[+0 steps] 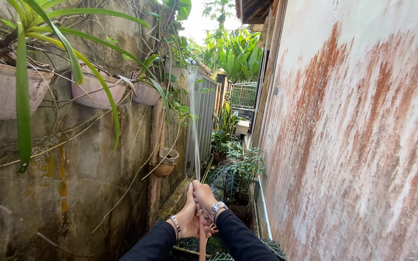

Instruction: Watering various potted plants in a narrow outdoor alleyway using a hose.

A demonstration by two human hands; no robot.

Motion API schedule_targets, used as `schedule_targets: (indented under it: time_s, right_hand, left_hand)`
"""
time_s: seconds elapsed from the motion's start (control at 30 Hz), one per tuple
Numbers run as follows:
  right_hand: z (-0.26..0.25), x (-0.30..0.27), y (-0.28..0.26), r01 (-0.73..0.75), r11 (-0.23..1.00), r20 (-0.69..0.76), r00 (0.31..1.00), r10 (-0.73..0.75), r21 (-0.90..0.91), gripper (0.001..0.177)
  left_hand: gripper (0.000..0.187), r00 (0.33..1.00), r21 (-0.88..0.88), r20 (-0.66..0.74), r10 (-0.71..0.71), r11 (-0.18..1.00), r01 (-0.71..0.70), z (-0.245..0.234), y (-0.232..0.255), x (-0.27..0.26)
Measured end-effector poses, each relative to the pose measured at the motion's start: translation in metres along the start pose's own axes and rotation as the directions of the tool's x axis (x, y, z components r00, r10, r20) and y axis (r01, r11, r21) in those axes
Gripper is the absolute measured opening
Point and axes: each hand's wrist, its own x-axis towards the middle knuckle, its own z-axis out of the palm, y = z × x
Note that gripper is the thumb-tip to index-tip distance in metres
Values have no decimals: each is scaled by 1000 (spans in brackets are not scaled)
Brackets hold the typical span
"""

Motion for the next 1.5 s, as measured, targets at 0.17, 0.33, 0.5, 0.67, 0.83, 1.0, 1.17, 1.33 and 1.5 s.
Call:
schedule_targets:
  time_s: [0.17, 0.33, 0.5, 0.67, 0.83, 1.0, 1.17, 1.33, 1.5]
  right_hand:
    - [-6, -11, 1, -27, 1000, 1, 1000, 27, 7, 37]
    - [-7, 26, 26, 33, 999, 20, 999, -33, -23, 34]
    - [14, 30, 25, 84, 996, 90, 993, -80, -40, 35]
    - [49, -3, -1, 47, 990, 114, 993, -32, -134, 39]
    - [77, 1, -2, 67, 989, 161, 986, -45, -132, 40]
    - [95, -2, -2, 76, 988, 196, 979, -49, -131, 40]
    - [98, -17, -7, 26, 994, 197, 980, -5, -106, 37]
    - [76, 0, 20, -36, 999, 172, 984, 36, -5, 35]
    - [45, 20, 60, -74, 997, 98, 993, 72, 18, 34]
  left_hand:
    - [95, 1000, -7, -11, -14, 1000, 14, 8, -7, 0]
    - [93, 999, -38, -48, 6, 999, -8, 2, -12, 0]
    - [92, 998, -70, -36, 44, 996, -47, -10, -9, -14]
    - [93, 995, -97, -35, 93, 991, -96, -27, -4, -32]
    - [90, 984, -67, -95, 154, 985, -161, -36, 1, -59]
    - [90, 980, -75, -113, 166, 982, -175, -46, 1, -72]
    - [91, 980, -59, -133, 149, 986, -158, -50, 1, -73]
    - [96, 988, -52, -149, 35, 998, -44, -38, -8, -64]
    - [99, 992, -63, -104, -70, 996, 64, -40, -32, -30]
